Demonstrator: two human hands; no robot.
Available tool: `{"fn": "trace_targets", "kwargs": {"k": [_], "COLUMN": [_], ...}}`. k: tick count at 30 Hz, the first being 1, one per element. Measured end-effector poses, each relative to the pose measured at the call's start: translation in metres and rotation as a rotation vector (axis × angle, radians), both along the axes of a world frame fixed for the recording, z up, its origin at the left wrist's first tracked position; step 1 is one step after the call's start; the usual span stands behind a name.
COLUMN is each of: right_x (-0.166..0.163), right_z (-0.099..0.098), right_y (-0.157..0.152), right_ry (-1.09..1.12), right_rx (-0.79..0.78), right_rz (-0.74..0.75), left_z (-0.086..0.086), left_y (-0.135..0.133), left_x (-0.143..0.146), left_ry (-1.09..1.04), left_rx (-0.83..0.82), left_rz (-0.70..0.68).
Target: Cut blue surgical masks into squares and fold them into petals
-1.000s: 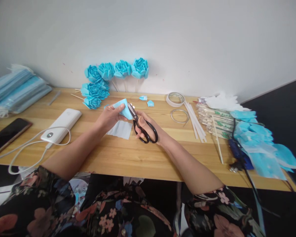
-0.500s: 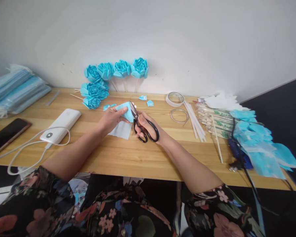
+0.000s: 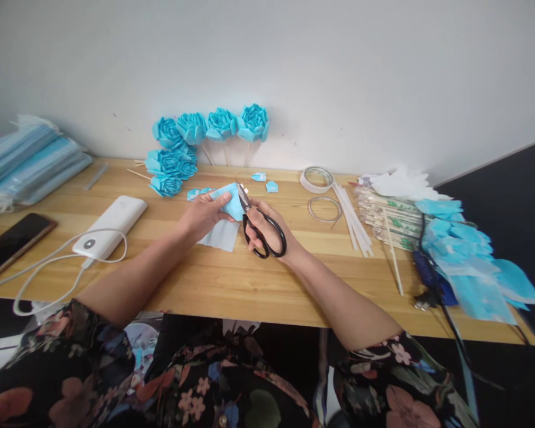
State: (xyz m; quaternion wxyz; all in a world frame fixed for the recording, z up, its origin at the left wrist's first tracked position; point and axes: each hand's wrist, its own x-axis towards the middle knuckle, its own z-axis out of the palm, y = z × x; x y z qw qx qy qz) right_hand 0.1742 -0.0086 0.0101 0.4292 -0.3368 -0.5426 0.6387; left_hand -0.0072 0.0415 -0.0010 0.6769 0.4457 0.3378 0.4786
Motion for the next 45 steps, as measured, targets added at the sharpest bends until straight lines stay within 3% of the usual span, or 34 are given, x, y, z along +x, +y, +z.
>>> {"fn": "trace_targets", "kwargs": {"k": [24, 34, 45], "right_x": [-0.001, 0.000, -0.003], "right_z": [0.001, -0.009, 0.001], "right_y": [-0.003, 0.002, -0.003], "right_ry": [0.004, 0.009, -0.016], "right_rx": [0.013, -0.004, 0.016], "right_rz": [-0.013, 0.038, -0.038], "left_z": [0.004, 0.002, 0.002], "left_y": [0.001, 0.000, 0.000], "left_x": [-0.004, -0.002, -0.002], "left_ry": [0.031, 0.092, 0.092], "left_rx": [0.030, 0.072, 0.063], "left_rz": [0.009, 0.008, 0.018]}}
